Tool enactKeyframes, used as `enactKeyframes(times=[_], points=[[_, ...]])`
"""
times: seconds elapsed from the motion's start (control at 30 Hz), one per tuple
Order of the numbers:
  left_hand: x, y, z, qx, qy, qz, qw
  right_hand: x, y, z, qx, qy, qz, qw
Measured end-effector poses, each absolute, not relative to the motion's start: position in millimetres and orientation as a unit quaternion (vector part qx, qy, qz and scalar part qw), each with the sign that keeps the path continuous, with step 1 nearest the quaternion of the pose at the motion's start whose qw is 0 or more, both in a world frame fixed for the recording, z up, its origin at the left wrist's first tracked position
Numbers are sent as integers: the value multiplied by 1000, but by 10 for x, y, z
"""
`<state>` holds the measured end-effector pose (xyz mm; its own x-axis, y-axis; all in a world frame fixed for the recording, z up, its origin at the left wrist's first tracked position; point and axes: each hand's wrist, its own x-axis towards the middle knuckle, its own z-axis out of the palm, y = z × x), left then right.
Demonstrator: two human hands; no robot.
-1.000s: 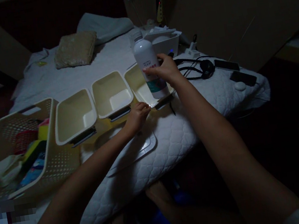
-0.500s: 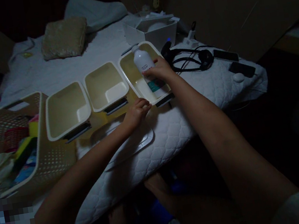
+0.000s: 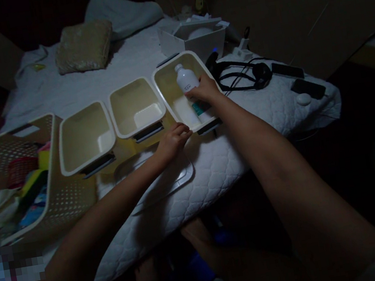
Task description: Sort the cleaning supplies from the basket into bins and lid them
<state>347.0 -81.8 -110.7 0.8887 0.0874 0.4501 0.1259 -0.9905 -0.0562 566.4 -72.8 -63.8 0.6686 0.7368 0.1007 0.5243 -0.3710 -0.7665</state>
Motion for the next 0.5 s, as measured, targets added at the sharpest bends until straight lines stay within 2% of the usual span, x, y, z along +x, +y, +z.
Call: enactKeyframes(times=[0.23,0.5], points=[[3461,-798,-1104,-969,-45,-240,26,5604,-719,-676,-836,-387,123,369],[3498,-708,-1122,-973,-41,-228,6,5640,-608,-964,-859,-381,136,316]])
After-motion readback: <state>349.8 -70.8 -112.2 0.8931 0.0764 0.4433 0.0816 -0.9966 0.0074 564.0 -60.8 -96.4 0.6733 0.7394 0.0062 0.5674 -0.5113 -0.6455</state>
